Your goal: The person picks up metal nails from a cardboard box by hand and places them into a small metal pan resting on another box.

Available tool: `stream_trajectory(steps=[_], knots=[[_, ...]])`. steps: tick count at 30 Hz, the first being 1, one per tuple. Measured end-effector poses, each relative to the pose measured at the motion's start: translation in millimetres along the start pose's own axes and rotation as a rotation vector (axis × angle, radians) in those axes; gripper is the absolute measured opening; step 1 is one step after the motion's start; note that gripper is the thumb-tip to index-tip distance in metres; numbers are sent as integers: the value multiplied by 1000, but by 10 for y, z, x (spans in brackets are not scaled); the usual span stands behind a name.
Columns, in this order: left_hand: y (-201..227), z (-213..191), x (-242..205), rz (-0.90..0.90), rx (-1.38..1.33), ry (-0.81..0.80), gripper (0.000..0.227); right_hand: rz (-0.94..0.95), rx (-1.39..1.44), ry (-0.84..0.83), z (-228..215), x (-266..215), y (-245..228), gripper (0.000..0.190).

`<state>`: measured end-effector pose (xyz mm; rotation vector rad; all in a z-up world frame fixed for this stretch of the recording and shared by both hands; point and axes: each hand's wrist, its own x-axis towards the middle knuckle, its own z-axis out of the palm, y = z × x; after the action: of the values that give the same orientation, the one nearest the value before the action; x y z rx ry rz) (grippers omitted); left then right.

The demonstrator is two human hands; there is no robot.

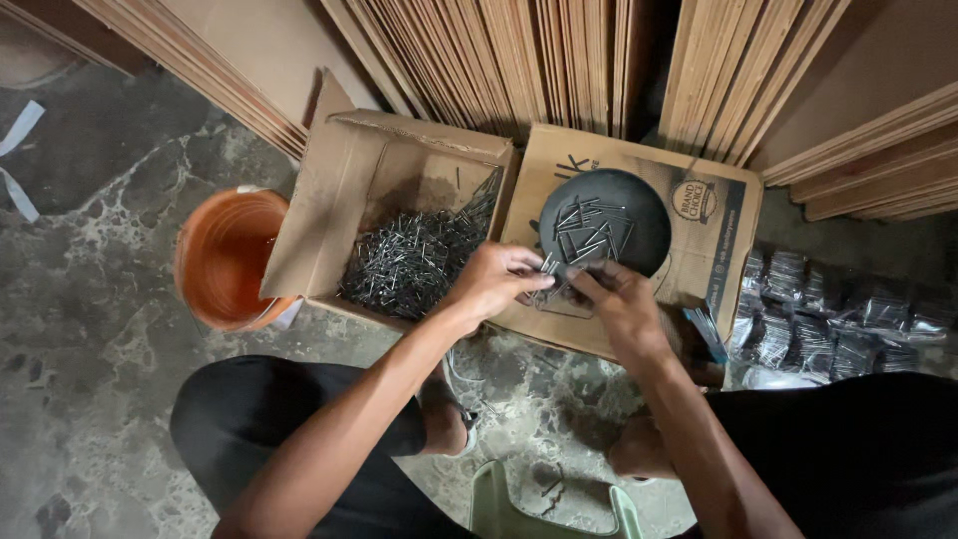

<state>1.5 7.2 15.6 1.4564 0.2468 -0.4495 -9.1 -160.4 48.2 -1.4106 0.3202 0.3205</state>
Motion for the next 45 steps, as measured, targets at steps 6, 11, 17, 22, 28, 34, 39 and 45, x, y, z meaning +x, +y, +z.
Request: stream_trajectory(steps=[6,11,17,22,28,34,39,45], knots=[[-82,61,69,-4,54,-42,31,-11,-176,-27,98,-85,-56,19],[8,-45,19,-1,58,43,31,7,-144,81,-2,-34,-165,25],[-25,26,32,-1,76,4,37,169,-206,78,222,-257,-522,46],[-5,154,-21,-24,620,11,12,121,-58,-5,157,-151,-95,29],[-200,172,54,53,849,33,15,11,-49,-20,54,38,269,21],[246,76,-165,-5,592,-58,51,-137,-25,-47,-150,129,361,21],[139,-322,5,56,633,234,31,79,148,130,-3,40,-68,55],[-1451,-1087,348,-267,952,145,29,76,149,-133,-55,95,332,52]])
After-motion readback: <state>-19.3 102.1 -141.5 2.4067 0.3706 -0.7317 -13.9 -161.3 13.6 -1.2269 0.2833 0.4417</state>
